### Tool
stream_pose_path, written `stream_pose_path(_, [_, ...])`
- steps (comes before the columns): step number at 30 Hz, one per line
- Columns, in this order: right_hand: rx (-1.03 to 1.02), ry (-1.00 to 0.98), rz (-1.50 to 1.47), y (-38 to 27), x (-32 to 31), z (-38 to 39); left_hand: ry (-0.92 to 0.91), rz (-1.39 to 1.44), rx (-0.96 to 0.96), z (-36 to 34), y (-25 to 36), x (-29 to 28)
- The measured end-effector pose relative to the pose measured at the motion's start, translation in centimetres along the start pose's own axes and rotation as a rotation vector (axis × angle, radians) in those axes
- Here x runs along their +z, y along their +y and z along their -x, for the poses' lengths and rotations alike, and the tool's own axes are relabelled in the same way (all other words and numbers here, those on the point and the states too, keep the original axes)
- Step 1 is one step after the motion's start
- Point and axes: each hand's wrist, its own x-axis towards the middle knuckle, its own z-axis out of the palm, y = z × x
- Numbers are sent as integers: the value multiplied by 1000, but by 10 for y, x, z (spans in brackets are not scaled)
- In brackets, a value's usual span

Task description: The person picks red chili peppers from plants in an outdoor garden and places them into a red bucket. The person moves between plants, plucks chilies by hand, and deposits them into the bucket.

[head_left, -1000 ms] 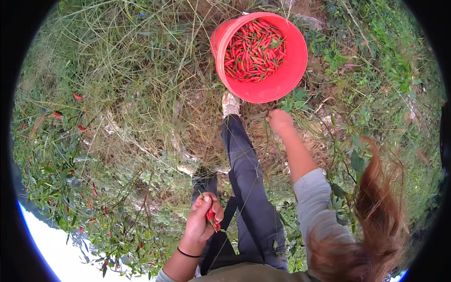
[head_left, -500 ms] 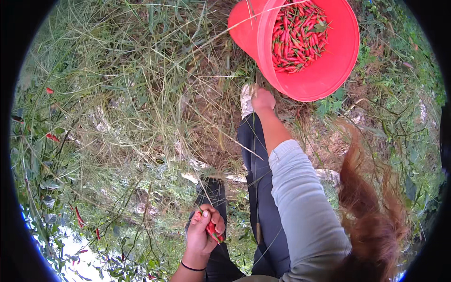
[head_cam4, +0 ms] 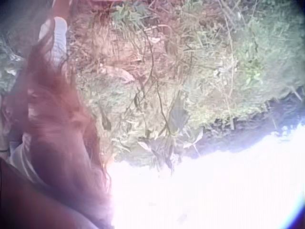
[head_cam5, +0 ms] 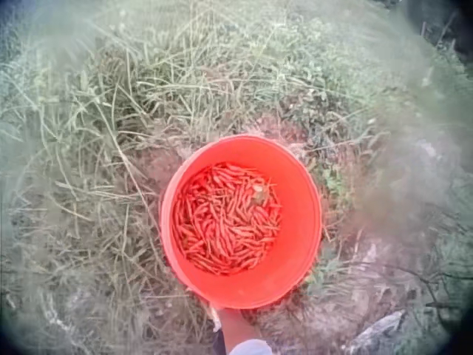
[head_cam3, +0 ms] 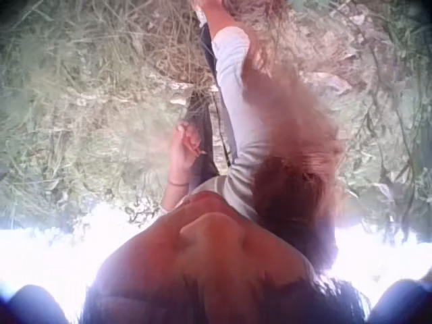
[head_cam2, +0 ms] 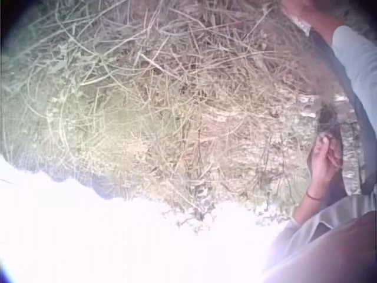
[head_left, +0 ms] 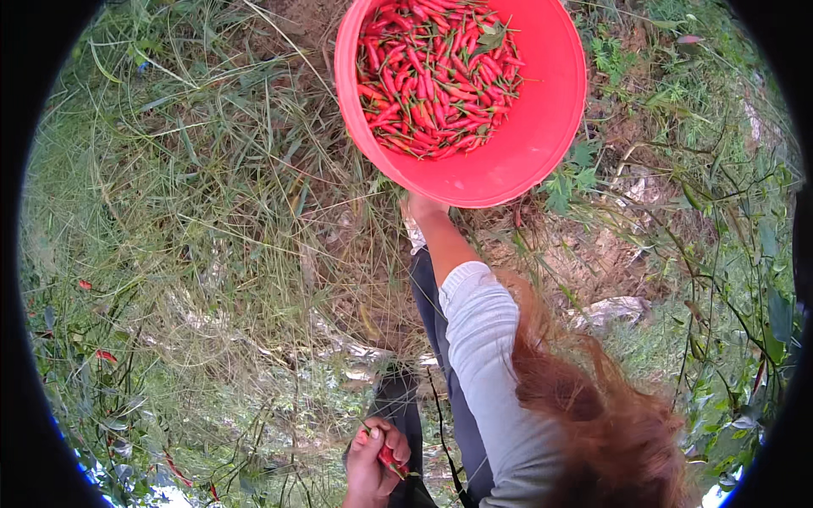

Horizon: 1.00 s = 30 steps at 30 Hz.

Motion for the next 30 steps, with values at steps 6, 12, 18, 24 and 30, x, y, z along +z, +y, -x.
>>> stream_pose_path(6, [31,-713,-60,-5,-91,26,-50,-136,-38,-1,-14,43])
stream_pose_path(12, [484,-203,-219,72,-245,9,-263,-304,-82,14,-57,88])
stream_pose_path(18, [575,-664,137,157,-193,10,-265,-605,82,10,-76,95])
stream_pose_path(24, [523,-767,259,135,-193,-4,-322,-744,154,9,-76,98])
stream_pose_path(30, [70,-600,-137,14,-359,-70,-242,-866,322,8,-78,110])
